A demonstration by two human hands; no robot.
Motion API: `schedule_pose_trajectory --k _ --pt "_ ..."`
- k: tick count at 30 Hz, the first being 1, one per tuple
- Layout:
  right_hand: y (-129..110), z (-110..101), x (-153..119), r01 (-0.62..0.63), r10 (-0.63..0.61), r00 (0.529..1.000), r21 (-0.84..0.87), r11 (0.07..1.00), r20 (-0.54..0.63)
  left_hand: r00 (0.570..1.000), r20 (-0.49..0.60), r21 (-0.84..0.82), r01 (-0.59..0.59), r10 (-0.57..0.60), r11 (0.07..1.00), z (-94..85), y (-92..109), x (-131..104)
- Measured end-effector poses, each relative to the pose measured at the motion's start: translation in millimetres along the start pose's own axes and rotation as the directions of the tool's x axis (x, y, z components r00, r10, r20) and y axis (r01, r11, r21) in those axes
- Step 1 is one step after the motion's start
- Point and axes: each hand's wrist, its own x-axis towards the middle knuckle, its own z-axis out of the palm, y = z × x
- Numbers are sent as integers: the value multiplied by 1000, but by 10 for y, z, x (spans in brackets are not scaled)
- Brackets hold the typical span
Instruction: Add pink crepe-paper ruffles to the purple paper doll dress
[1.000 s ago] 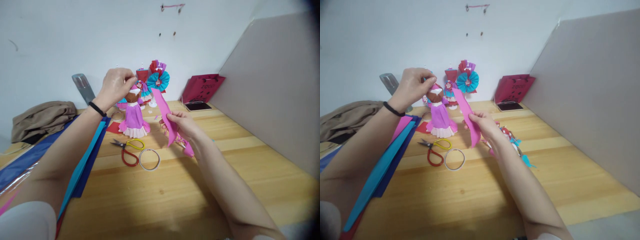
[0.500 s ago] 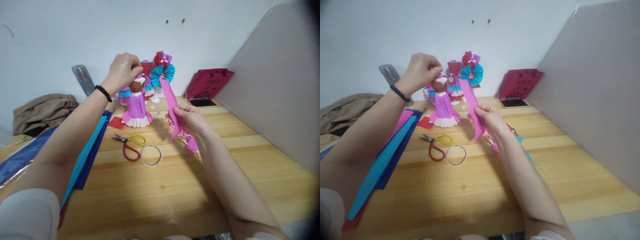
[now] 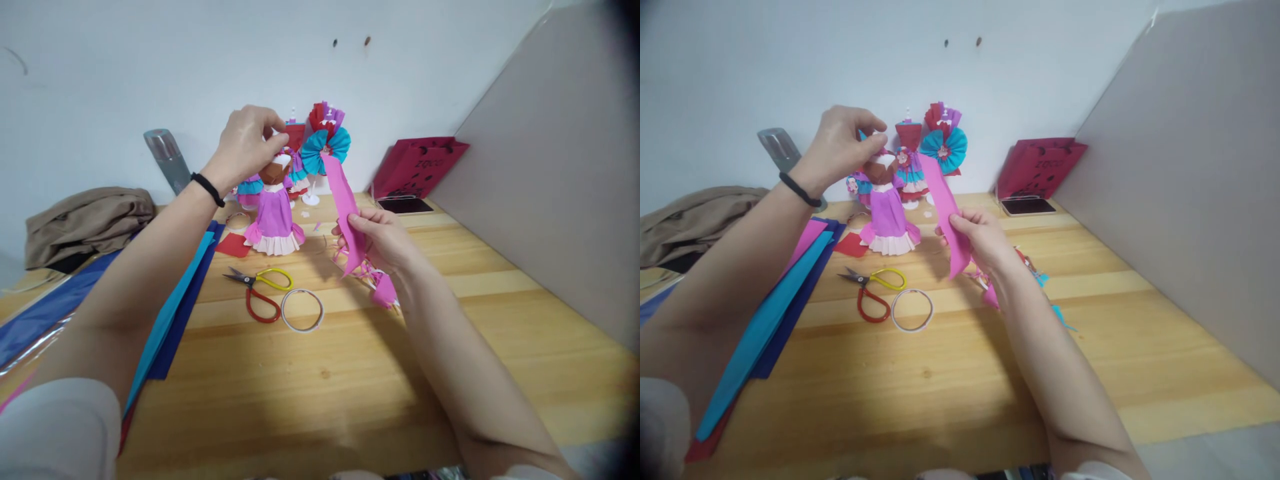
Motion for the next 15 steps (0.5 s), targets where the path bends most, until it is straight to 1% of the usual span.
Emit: schedule_pose_trajectory --k 3,4,6,8,9,10,11,12,13,14,15 --pt "-17 5 -1 -18 18 999 10 1000 30 999 4 -16 49 -49 999 -10 52 -36" --pt "-21 5 -2 -24 24 999 15 1000 40 999 -11 -15 43 -43 999 -20 75 -50" --pt "-24 3 -6 -37 35 997 17 999 62 997 -78 -7 -12 12 1000 -51 138 -106" --pt "-26 -3 -20 -53 54 994 -10 999 96 984 -161 -31 -84 78 996 -83 229 -226" --pt "-26 -5 -32 -68 73 990 -40 997 123 979 -185 -66 -96 82 993 -93 278 -318" --pt "-27 -6 -47 -86 98 983 -82 993 156 980 -187 -105 -82 61 991 -93 323 -429" --pt "-28 -3 -65 -101 126 974 -132 986 191 988 -150 -138 -46 25 989 -81 357 -558" --pt "-29 5 -85 -102 144 965 -188 977 221 995 -87 -186 34 -51 982 -55 373 -700" --pt "-30 19 -107 -80 141 959 -244 966 246 988 33 -229 155 -152 961 -14 367 -848" --pt "-30 40 -131 -28 108 958 -290 957 265 949 175 -260 301 -262 917 42 337 -999" --pt "-29 68 -156 53 40 959 -316 947 280 876 301 -316 465 -378 827 110 289 -1148"
